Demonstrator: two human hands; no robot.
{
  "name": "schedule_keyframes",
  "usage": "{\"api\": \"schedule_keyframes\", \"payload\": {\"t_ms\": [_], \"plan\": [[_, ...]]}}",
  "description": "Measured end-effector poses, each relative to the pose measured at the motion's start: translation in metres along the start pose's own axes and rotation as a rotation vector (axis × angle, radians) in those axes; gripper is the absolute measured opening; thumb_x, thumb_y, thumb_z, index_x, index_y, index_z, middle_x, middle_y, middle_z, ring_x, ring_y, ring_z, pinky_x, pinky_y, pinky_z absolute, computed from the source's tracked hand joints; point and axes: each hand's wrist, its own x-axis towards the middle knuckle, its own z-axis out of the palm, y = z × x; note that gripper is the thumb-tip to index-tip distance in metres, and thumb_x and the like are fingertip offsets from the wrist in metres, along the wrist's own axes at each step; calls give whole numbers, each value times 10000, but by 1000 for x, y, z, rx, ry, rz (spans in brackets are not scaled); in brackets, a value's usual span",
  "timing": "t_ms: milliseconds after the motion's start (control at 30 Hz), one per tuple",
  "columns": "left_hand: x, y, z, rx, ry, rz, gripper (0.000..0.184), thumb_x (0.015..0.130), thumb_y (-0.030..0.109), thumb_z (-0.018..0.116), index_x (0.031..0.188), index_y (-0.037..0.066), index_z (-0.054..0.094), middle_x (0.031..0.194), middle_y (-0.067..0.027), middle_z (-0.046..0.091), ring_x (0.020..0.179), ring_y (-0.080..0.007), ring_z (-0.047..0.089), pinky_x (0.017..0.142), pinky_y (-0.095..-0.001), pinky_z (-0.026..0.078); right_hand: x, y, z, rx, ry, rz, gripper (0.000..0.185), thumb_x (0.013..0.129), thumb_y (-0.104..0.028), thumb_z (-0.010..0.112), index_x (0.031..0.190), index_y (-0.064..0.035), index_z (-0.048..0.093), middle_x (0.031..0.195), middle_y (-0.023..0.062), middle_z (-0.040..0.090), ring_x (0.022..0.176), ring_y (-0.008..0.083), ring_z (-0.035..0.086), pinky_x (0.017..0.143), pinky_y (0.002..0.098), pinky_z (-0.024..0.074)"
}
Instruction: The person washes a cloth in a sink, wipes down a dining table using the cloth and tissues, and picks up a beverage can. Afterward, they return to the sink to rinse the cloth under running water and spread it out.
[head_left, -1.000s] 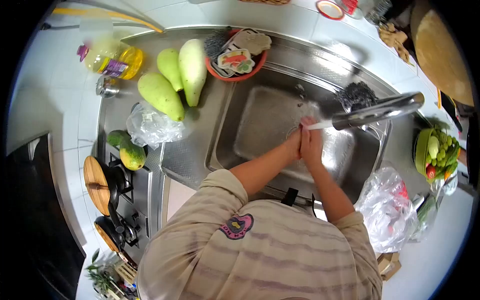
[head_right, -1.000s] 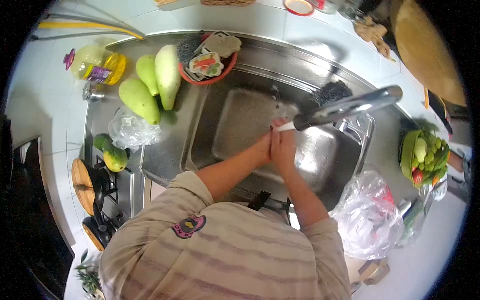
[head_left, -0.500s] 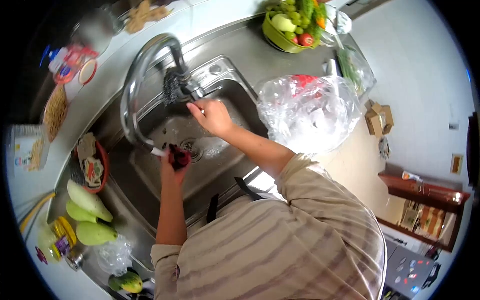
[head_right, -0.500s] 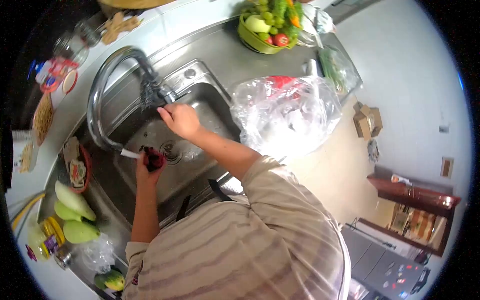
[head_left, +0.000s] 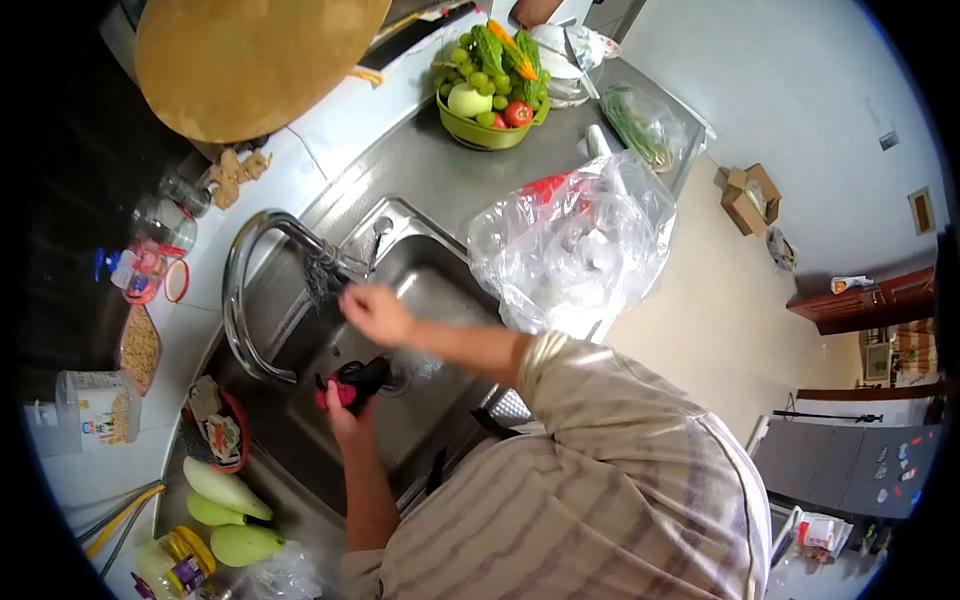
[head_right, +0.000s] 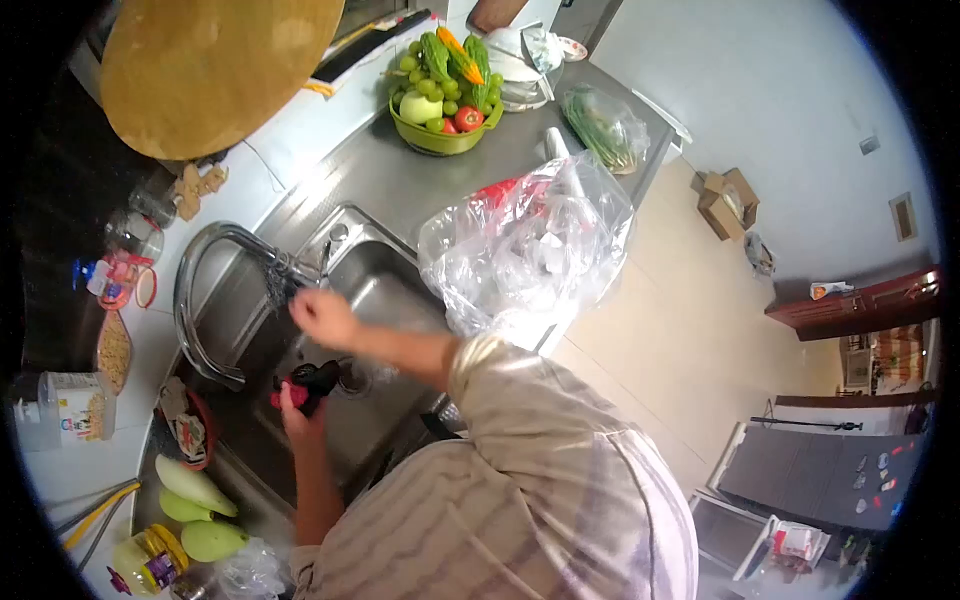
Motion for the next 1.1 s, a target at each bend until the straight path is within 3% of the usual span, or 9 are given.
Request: {"api": "schedule_keyframes", "payload": {"t_ms": [100, 167, 300, 433, 500, 733, 800, 1033, 1100], "plan": [[-6, -13, 19, 32, -106, 100, 443, 966, 353, 480, 1293, 60, 423, 1274, -102, 503, 1181, -247, 491, 991, -379, 407, -79, 28, 75, 109, 153, 169, 265, 918, -296, 524, 908, -45, 607, 857, 104, 625, 779, 240, 600, 710, 346, 482], [-8, -31, 23, 201, -143, 246, 428, 993, 359, 416, 1317, 79, 426, 1328, -65, 462, 1215, -205, 454, 1026, -333, 353, -84, -27, 67, 885, 103, 777, 287, 925, -348, 528, 945, -74, 613, 840, 47, 617, 749, 161, 580, 698, 300, 480], [-17, -36, 47, 442, -235, 520, 334, 990, 283, 374, 1127, 25, 535, 1080, -69, 561, 1008, -195, 526, 891, -335, 413, -80, -32, 43, 925, -43, 918, 279, 940, -333, 513, 931, -75, 619, 765, 21, 599, 675, 118, 558, 647, 273, 469], [-40, -24, 83, 372, 6, 395, 422, 994, 355, 412, 1281, 51, 463, 1259, -66, 522, 1159, -198, 498, 1000, -325, 375, -82, -38, 58, 760, 121, 811, 272, 926, -309, 534, 920, -51, 620, 769, 42, 622, 672, 132, 578, 653, 278, 475], [-41, -10, 86, 288, -88, 194, 399, 977, 369, 452, 1257, 89, 495, 1197, -61, 544, 1095, -195, 526, 953, -332, 409, -84, -5, 73, 726, 84, 717, 257, 903, -245, 544, 944, -6, 629, 782, 60, 648, 698, 144, 597, 672, 287, 485], [25, -30, 24, 59, -255, 191, 445, 973, 458, 360, 1042, 64, 555, 992, -63, 581, 942, -219, 558, 871, -378, 453, -81, -20, 50, 204, -194, 555, 318, 832, -270, 540, 893, 20, 658, 750, 216, 660, 735, 319, 666, 716, 406, 503], [19, -37, 17, 48, -203, 101, 451, 979, 439, 329, 1079, 48, 528, 1060, -92, 575, 990, -251, 557, 884, -405, 446, -85, -22, 50, 97, -206, 503, 353, 820, -317, 535, 834, 16, 651, 769, 271, 629, 780, 410, 640, 730, 448, 493], [-18, -28, 29, -186, -154, 79, 358, 920, 360, 375, 986, 70, 574, 988, -109, 602, 943, -228, 583, 867, -371, 450, -93, -56, 34, -61, -402, 260, 322, 805, -306, 565, 888, -3, 633, 820, 267, 621, 833, 432, 608, 757, 462, 471], [35, -56, -43, -321, -220, 31, 288, 877, 236, 415, 1007, 46, 589, 991, -100, 612, 984, -250, 590, 863, -383, 472, -100, -38, 43, -35, -402, 232, 292, 793, -270, 587, 903, -3, 629, 848, 246, 636, 836, 415, 620, 749, 446, 482]]}}
